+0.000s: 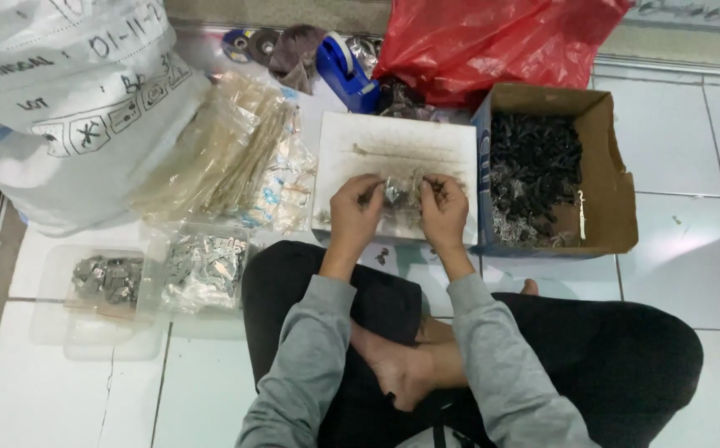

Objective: Sorting and bagging small metal components from a cardboard box while sitting on the floor.

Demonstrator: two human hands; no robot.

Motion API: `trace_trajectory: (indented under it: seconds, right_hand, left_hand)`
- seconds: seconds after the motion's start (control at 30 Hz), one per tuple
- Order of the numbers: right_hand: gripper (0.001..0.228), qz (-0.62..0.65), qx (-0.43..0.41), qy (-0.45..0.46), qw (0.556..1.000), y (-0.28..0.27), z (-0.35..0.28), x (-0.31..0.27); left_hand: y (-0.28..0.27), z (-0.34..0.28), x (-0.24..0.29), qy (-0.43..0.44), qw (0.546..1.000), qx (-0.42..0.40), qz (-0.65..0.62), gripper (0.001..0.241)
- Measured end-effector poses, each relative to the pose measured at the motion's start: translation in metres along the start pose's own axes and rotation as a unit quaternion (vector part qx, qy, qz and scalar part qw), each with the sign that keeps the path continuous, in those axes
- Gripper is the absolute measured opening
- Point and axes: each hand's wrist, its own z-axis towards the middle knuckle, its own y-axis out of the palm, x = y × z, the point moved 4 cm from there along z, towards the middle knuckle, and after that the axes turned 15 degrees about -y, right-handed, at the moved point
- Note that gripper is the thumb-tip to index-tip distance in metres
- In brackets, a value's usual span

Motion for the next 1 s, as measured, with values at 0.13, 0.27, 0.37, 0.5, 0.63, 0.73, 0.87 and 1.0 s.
trace_trajectory:
  seconds: [0.13, 0.27, 0.37, 0.5, 0.63, 0.73, 0.87, 1.0]
  right_hand:
    - [0.015, -0.029, -0.024, -0.028, 0.999, 0.001, -0.001, -0.026]
    - [0.023, -0.092, -0.061, -0.061, 0.992, 0.011, 0.002, -0.045]
    - [0.029, -0.11, -0.078, -0.072, 0.988, 0.013, 0.001, -0.049]
    - [0.033, -0.042, -0.133, 0.0, 0.99, 0.009, 0.015, -0.022]
    - [0.014, 0.058, -0.101, 0.142, 0.983, 0.003, 0.006, 0.003]
    - [0.016, 0.025, -0.091, 0.148, 0.985, 0.003, 0.007, 0.008]
    - [0.014, 0.0, -0.04, 0.179, 0.983, 0.003, 0.002, 0.005]
    - [0.018, 0.022, -0.04, 0.2, 0.979, 0.0, 0.003, 0.001]
  left_hand:
    - [0.006, 0.013, -0.044, -0.073, 0.997, 0.012, 0.016, 0.025]
    - [0.009, 0.023, -0.057, -0.103, 0.994, 0.033, -0.026, 0.013]
    - [0.011, 0.026, -0.066, -0.115, 0.989, 0.034, -0.089, 0.008]
    - [0.013, 0.026, -0.065, -0.126, 0.979, 0.019, -0.161, 0.006]
    - [0.017, 0.031, -0.075, -0.139, 0.982, 0.01, -0.129, 0.007]
    - [0.017, 0.031, -0.069, -0.139, 0.989, 0.019, -0.036, 0.011]
    - [0.013, 0.026, -0.067, -0.155, 0.988, 0.014, -0.02, 0.014]
    - [0.013, 0.025, -0.064, -0.161, 0.987, 0.012, -0.017, 0.016]
